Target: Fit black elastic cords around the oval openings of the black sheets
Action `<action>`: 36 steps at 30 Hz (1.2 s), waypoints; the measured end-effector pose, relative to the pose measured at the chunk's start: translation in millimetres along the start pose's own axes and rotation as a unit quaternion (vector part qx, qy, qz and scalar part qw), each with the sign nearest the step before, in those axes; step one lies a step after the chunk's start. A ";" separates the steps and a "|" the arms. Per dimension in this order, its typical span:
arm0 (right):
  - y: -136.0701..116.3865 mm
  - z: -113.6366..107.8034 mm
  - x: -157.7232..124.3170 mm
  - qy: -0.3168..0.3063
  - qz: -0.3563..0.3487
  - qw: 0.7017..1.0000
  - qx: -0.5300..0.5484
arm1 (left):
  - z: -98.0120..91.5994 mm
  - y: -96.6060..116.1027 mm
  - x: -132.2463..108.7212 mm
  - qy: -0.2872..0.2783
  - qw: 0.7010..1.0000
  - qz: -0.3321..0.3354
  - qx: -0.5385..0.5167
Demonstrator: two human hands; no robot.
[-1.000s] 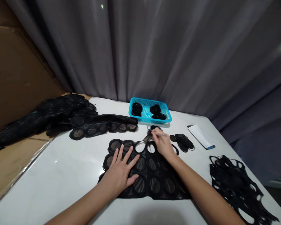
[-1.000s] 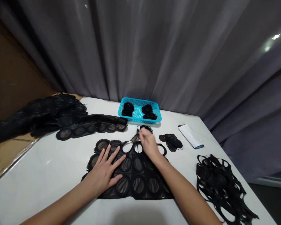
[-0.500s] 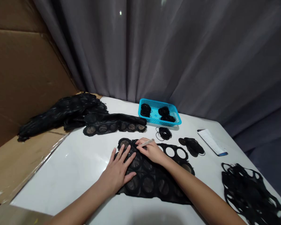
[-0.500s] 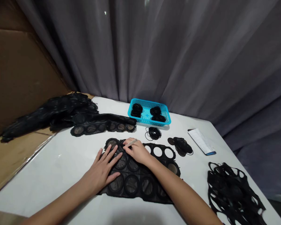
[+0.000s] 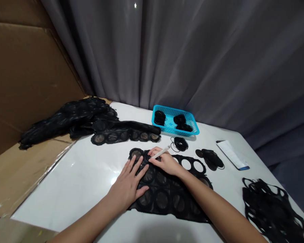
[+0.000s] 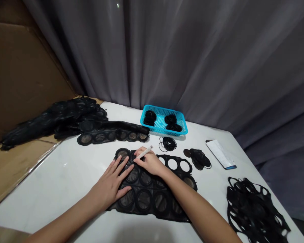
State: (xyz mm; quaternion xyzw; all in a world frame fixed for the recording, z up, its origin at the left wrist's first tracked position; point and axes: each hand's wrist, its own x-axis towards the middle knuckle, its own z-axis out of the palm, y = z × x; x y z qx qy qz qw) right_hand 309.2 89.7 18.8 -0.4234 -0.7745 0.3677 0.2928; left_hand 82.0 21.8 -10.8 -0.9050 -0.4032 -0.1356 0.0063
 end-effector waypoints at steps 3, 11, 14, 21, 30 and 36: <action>-1.3 -2.5 0.9 -0.007 -0.007 1.000 -0.017 | -0.6 0.0 0.3 -0.003 1.000 -0.001 0.000; -3.6 21.1 -7.8 0.010 -0.089 0.982 -0.166 | -1.2 1.3 0.0 0.003 1.000 -0.009 -0.006; 7.0 5.9 -4.9 0.118 -0.061 0.977 -0.168 | -3.1 2.7 1.2 -0.002 1.000 -0.012 -0.005; 6.2 -44.3 18.7 0.277 0.026 0.949 -0.146 | -7.5 2.1 -0.7 0.001 1.000 -0.011 -0.007; -22.0 37.6 32.9 0.020 -0.064 0.997 -0.043 | -10.2 -7.3 -25.4 0.027 0.999 -0.015 -0.008; -16.9 35.8 34.0 -0.013 -0.038 0.999 -0.014 | -14.8 -10.5 -28.8 0.032 0.999 -0.009 -0.032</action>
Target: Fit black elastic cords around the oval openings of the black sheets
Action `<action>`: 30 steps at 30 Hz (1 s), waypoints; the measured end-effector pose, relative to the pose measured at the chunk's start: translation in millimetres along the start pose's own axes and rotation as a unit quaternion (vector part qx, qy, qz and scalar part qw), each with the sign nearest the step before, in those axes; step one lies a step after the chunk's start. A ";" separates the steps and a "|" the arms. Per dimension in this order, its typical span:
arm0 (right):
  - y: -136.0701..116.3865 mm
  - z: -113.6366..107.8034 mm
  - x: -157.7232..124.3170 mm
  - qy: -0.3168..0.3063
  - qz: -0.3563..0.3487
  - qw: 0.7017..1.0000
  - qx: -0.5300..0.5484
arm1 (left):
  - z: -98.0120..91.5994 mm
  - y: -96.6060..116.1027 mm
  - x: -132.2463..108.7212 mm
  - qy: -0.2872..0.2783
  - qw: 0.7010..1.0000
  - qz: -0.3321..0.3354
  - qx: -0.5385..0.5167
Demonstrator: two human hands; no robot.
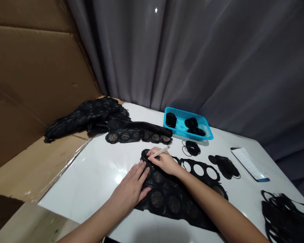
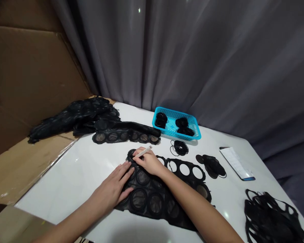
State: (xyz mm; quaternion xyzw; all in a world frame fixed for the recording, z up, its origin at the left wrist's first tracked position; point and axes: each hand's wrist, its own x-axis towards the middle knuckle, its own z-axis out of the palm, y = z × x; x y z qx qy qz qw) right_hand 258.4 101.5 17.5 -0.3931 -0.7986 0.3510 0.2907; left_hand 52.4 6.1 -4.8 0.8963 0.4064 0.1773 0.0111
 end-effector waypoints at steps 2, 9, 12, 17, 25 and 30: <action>0.6 0.6 0.9 -0.006 -0.001 1.000 0.002 | 0.2 -0.2 -0.4 0.002 1.000 -0.007 -0.016; -2.8 -1.6 4.1 -0.023 -0.004 1.000 -0.004 | 1.9 0.3 -1.3 -0.004 1.000 -0.017 -0.023; -4.8 -1.5 2.7 -0.026 -0.008 1.000 -0.014 | 0.5 1.0 -1.2 -0.004 1.000 -0.016 -0.021; -6.6 16.1 -6.3 -0.032 -0.080 0.990 -0.114 | -1.7 2.2 -1.6 -0.001 0.999 -0.040 -0.028; 12.0 -35.1 -0.2 0.245 0.029 0.959 -0.142 | -3.6 3.5 0.3 0.001 0.999 -0.046 -0.002; -6.6 -30.3 -19.2 0.197 0.027 0.974 -0.107 | -9.9 10.1 -8.6 0.020 0.998 -0.049 0.016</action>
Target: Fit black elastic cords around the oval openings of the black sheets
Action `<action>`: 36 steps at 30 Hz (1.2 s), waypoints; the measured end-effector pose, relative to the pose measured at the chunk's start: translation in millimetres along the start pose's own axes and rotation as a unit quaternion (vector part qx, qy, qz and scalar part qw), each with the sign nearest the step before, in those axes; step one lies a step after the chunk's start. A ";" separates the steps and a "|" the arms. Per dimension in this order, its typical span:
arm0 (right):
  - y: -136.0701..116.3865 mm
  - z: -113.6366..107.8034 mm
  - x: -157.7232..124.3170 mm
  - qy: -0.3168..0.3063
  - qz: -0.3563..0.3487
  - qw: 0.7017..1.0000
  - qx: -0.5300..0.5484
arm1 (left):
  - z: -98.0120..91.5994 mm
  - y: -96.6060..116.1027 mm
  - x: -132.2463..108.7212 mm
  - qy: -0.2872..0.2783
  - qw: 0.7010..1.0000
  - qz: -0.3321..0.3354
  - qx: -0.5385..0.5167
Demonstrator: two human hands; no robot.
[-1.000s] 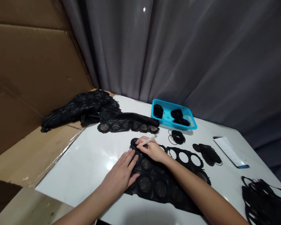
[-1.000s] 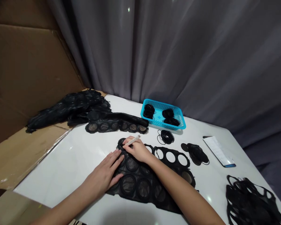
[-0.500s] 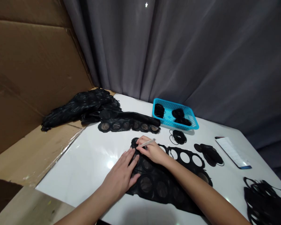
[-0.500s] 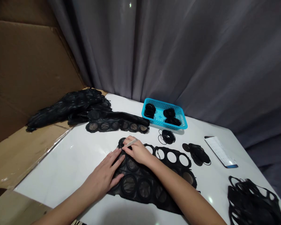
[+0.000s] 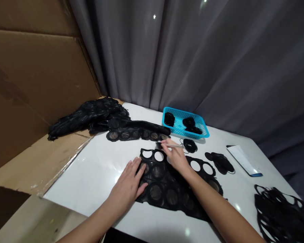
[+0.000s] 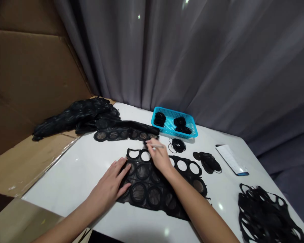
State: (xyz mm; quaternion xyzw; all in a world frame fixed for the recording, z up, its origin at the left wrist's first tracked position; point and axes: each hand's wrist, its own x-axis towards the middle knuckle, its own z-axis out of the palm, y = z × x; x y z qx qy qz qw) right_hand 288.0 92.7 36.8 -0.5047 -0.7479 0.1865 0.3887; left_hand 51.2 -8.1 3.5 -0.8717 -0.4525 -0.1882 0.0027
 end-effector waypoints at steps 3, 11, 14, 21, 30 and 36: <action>-20.6 19.2 -24.4 -0.099 -0.048 0.993 0.045 | -1.3 6.5 -13.1 0.007 1.000 0.005 0.003; -40.2 34.2 -45.3 -0.215 -0.042 0.967 0.132 | -0.1 11.2 -34.5 0.028 0.999 0.020 0.019; -38.2 34.6 -45.1 -0.218 -0.022 0.964 0.149 | -2.2 10.2 -34.6 0.030 0.999 0.030 0.029; -36.9 36.4 -46.4 -0.231 -0.017 0.959 0.161 | -4.5 10.5 -34.0 0.038 0.999 0.030 0.017; -37.5 32.3 -43.0 -0.237 -0.022 0.960 0.146 | -3.2 11.0 -34.1 0.039 0.999 0.029 0.011; -45.0 41.4 -57.1 -0.231 -0.113 0.965 0.050 | -3.7 11.1 -33.3 0.025 0.998 0.036 0.035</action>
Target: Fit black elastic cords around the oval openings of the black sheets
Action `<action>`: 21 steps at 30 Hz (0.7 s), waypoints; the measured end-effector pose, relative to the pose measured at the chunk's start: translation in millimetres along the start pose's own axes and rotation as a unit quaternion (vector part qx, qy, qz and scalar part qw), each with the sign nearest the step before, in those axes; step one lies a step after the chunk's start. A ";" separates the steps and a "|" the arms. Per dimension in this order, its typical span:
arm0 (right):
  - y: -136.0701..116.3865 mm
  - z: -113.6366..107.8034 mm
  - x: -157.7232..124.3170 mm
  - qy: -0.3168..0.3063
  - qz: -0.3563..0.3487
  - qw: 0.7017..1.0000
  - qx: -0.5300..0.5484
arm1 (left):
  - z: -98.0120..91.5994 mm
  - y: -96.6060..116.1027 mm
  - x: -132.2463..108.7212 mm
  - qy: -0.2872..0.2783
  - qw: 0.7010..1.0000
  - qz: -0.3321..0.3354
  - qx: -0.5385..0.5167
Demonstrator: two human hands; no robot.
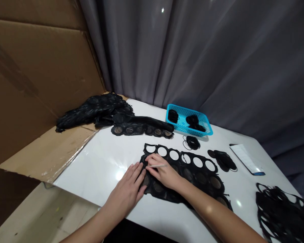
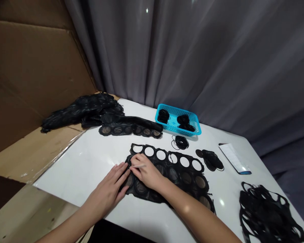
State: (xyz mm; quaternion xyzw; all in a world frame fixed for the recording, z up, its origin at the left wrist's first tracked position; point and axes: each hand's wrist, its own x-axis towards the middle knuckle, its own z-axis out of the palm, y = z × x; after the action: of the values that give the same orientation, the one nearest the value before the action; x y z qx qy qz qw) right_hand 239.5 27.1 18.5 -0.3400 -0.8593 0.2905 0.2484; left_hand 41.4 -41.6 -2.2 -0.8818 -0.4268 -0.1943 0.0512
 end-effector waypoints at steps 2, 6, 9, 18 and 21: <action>3.4 5.5 0.8 0.004 -0.025 0.999 -0.047 | 0.5 -0.5 -0.2 0.002 1.000 0.003 -0.005; 26.6 -16.9 6.3 0.162 0.048 0.984 -0.052 | 1.5 -3.2 -2.0 0.006 1.000 0.001 -0.023; 39.3 -51.4 -2.0 0.261 0.143 0.953 -0.058 | 0.0 -5.7 -0.9 0.005 1.000 -0.001 -0.027; 13.9 -39.1 -46.5 0.083 0.094 0.991 0.037 | 4.7 17.6 26.6 -0.003 0.997 0.036 -0.063; 15.0 -38.2 -43.0 0.062 0.100 0.991 0.065 | 9.3 23.5 26.3 -0.019 0.997 0.051 -0.057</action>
State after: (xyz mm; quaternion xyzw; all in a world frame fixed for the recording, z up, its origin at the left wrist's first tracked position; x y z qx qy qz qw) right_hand 297.7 17.3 25.7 -0.4247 -0.7830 0.3476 0.2928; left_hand 77.1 -34.7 1.2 -0.9074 -0.3703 -0.1988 0.0025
